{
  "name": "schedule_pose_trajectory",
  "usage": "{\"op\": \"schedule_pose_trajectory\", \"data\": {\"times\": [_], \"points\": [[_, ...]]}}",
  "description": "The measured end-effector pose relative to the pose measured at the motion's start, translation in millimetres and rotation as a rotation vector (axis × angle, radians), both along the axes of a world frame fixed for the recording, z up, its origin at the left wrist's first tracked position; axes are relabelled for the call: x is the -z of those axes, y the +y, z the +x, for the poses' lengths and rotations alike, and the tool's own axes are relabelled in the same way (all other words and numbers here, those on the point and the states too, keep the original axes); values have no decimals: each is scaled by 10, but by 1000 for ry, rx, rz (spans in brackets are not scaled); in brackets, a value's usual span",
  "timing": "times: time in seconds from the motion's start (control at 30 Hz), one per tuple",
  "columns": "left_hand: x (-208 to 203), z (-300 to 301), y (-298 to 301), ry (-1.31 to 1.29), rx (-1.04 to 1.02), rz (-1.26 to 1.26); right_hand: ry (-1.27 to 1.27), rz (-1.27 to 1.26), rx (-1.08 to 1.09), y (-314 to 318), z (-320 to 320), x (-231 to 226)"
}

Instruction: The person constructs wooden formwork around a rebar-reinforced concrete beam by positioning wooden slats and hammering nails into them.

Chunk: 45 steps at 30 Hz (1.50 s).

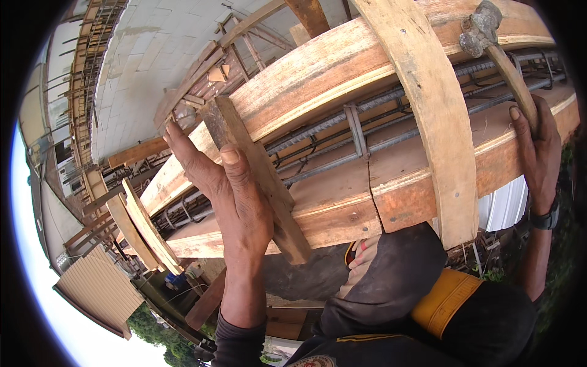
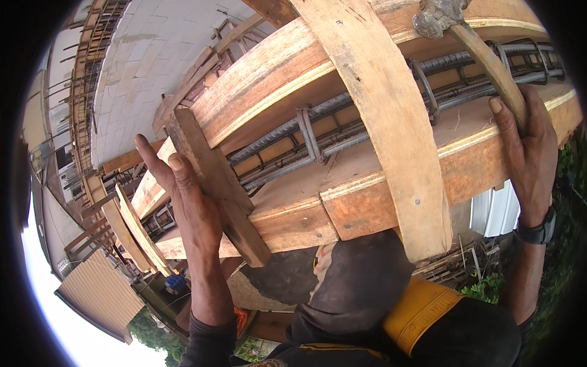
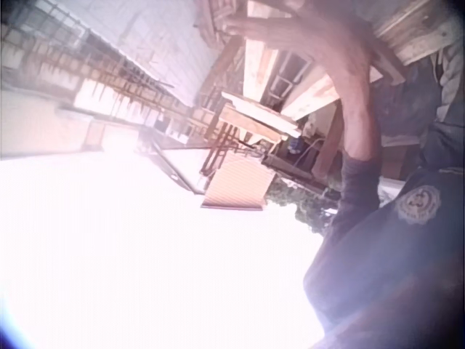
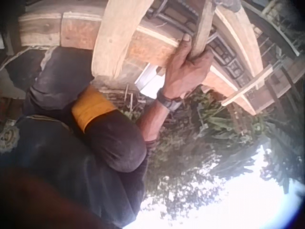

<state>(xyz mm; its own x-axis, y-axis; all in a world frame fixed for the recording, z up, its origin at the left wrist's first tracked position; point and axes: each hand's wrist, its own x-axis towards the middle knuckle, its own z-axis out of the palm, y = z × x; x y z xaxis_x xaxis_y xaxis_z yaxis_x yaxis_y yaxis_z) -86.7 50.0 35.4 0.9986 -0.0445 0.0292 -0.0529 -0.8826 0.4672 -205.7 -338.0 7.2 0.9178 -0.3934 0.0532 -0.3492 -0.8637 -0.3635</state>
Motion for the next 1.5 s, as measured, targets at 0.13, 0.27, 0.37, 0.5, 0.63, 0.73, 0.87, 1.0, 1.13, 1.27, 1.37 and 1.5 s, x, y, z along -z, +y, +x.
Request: {"op": "schedule_pose_trajectory", "data": {"times": [0.13, 0.27, 0.37, 0.5, 0.63, 0.73, 0.87, 1.0, 1.13, 1.27, 1.37, 1.5], "points": [[-217, 280, -89, 20, 24, -68, 11, 10, 38, -32, -40, 2], [-212, 658, -68, -189, 211, 96, -2, -21, 25, -17, -12, -39], [118, 660, -200, -76, 125, 189, 16, -25, -7, 16, 24, -25], [85, 697, -196, -2, 76, -135, 17, -49, 4, 13, -11, -55], [210, 797, 471, 205, 16, -201, -25, -35, -15, 44, 24, -88], [316, 718, 529, 233, 58, -298, 28, -48, 7, 21, -4, -94], [396, 694, 538, 163, 2, -220, 4, 32, 14, -6, 19, -134], [381, 668, 566, 123, 119, -121, 22, 10, 24, 55, 64, -139], [93, 699, 440, 107, 235, -164, 36, -54, 9, 44, 94, -169], [150, 457, 840, -224, 86, -303, 35, -15, -28, 147, 109, -108], [5, 273, 1007, -345, 16, -120, -76, 186, 64, 39, -10, -97], [75, -84, 1954, -422, -260, 199, 32, 206, 12, -66, -99, -51]]}}
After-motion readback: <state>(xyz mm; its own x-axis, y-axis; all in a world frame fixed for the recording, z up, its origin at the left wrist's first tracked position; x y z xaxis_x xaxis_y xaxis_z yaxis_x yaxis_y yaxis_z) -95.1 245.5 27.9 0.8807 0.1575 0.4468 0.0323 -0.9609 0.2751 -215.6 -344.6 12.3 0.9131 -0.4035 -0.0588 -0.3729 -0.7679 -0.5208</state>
